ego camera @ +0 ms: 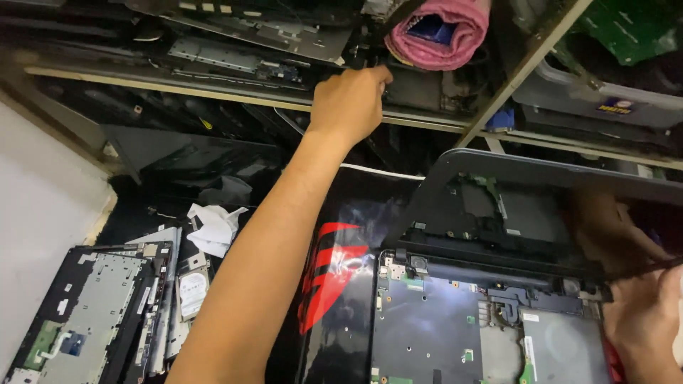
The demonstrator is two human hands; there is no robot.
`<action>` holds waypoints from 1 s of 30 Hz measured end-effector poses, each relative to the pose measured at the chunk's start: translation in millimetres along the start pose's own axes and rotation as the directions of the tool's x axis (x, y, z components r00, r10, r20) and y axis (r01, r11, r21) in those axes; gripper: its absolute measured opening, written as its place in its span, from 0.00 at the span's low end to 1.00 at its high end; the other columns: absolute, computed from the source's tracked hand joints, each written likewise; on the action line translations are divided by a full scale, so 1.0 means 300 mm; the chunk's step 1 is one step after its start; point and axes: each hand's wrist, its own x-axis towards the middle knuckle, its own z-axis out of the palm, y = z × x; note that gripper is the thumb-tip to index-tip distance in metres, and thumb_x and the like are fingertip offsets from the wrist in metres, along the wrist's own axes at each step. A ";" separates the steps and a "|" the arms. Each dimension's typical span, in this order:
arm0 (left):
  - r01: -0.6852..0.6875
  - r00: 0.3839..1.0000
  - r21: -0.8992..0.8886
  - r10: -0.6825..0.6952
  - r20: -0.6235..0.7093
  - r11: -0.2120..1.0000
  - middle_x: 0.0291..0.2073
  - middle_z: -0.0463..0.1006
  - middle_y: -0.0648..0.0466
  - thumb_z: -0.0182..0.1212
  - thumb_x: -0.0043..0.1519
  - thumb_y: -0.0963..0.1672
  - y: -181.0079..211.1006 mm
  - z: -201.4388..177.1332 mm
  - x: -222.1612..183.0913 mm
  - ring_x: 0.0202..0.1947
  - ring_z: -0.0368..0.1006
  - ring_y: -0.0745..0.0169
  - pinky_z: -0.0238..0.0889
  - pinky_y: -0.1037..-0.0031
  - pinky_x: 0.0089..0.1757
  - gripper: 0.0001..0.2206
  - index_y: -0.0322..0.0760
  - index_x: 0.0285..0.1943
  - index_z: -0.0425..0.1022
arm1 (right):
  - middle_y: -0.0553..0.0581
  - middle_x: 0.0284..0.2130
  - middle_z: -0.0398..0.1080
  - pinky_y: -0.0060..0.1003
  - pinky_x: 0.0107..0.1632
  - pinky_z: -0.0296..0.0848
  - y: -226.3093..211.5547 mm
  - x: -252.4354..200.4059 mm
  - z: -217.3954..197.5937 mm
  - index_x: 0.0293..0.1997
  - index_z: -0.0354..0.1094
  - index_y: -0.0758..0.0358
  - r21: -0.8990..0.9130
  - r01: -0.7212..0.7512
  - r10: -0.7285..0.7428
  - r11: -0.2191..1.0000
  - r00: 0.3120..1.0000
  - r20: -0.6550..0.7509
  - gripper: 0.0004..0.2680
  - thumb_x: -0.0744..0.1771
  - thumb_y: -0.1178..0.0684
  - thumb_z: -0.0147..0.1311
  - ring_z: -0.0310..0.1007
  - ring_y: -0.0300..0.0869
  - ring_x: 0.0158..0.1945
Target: Using a prying tool to remove the bezel and then detaching the screen assembly and internal cables from a laptop.
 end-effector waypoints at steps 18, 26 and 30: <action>-0.046 0.993 0.041 0.042 0.111 0.998 0.40 0.83 0.43 0.45 0.65 0.44 -0.020 -0.008 -0.020 0.38 0.78 0.34 0.69 0.48 0.35 0.19 0.48 0.60 0.78 | 0.75 0.75 0.44 0.57 0.72 0.50 -0.109 -0.025 0.106 0.79 0.36 0.69 -0.045 0.042 -0.039 0.998 0.998 0.057 0.41 0.63 0.24 0.31 0.45 0.62 0.79; -0.070 0.997 0.018 0.070 0.032 0.997 0.23 0.78 0.53 0.51 0.62 0.39 -0.039 0.044 0.038 0.24 0.73 0.44 0.63 0.57 0.27 0.11 0.51 0.38 0.79 | 0.69 0.75 0.49 0.54 0.75 0.54 -0.038 -0.009 0.038 0.79 0.42 0.63 0.011 0.032 -0.033 0.999 0.999 0.021 0.39 0.65 0.22 0.35 0.50 0.59 0.78; -0.082 0.995 0.114 0.076 0.058 0.990 0.21 0.75 0.54 0.55 0.49 0.33 -0.037 0.081 0.073 0.23 0.73 0.44 0.63 0.58 0.25 0.14 0.47 0.28 0.75 | 0.67 0.76 0.46 0.54 0.71 0.50 -0.021 -0.008 0.016 0.81 0.38 0.60 -0.012 -0.027 0.027 1.000 1.000 -0.009 0.37 0.67 0.23 0.27 0.47 0.56 0.78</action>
